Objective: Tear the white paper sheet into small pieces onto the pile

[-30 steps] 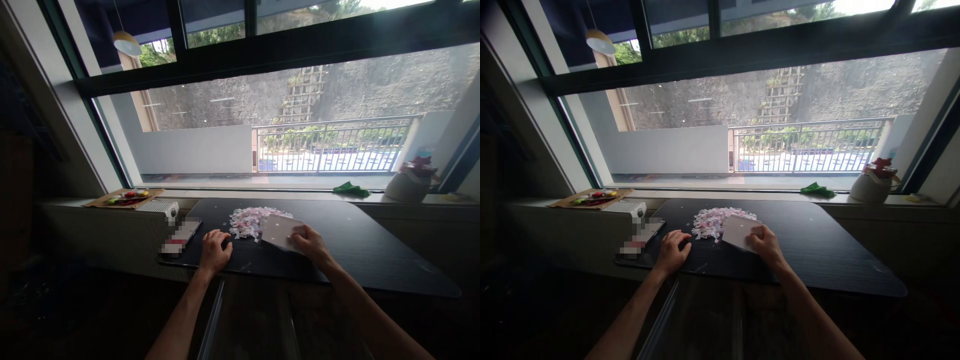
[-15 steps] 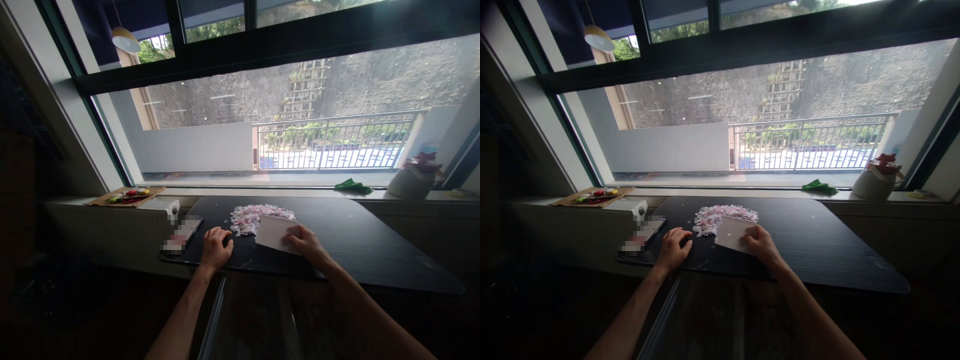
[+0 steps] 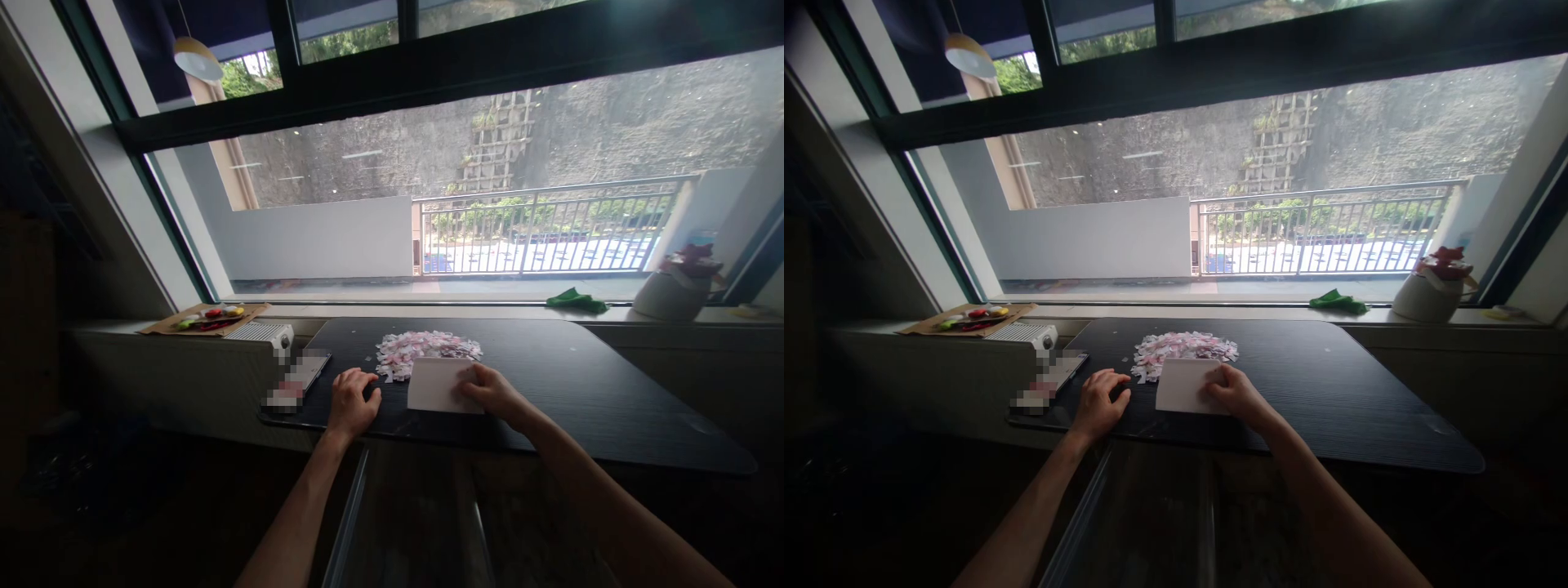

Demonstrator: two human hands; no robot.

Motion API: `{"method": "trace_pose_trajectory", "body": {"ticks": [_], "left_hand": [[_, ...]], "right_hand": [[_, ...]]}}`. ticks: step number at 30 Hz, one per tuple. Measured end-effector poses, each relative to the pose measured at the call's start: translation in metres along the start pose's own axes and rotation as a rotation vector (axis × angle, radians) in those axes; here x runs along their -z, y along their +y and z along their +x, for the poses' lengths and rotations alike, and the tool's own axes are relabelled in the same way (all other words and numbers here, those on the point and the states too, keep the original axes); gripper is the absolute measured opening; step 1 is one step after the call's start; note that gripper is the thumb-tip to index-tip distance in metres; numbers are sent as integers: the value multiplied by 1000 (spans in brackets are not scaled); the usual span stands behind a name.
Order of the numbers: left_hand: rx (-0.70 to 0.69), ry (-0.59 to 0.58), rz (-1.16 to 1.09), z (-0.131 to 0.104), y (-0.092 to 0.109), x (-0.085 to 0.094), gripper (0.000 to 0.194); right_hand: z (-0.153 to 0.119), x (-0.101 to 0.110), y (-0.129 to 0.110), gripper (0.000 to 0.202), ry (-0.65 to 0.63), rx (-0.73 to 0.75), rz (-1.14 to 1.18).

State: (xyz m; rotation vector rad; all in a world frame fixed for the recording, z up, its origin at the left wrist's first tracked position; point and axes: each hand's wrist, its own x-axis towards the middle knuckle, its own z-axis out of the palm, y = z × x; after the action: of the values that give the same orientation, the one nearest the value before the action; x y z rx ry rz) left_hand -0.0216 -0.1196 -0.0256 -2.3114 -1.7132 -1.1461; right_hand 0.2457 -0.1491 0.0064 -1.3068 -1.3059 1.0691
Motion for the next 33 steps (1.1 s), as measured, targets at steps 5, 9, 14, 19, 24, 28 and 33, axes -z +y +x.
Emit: {"method": "trace_pose_trajectory", "body": {"ticks": [5,9,14,19,24,28,33], "left_hand": [[0,0,-6,0,1,0,20],[-1,-3,-3,0,1,0,20],[-1,-7,10,0,2,2,20],[-2,-15,8,0,2,2,20],[-13,2,9,0,1,1,19],[-10,14,10,0,1,0,19],[-16,15,5,-1,1,0,19]], "right_hand": [[-15,14,-5,24,-86,-45,1],[-17,25,-2,22,58,-63,-14],[-16,25,7,18,101,-106,-51],[-23,16,9,17,81,-109,-16],[-29,9,8,23,40,-126,-13],[-38,7,8,22,-25,-96,-2],[-43,15,11,24,-36,-57,-7]]}}
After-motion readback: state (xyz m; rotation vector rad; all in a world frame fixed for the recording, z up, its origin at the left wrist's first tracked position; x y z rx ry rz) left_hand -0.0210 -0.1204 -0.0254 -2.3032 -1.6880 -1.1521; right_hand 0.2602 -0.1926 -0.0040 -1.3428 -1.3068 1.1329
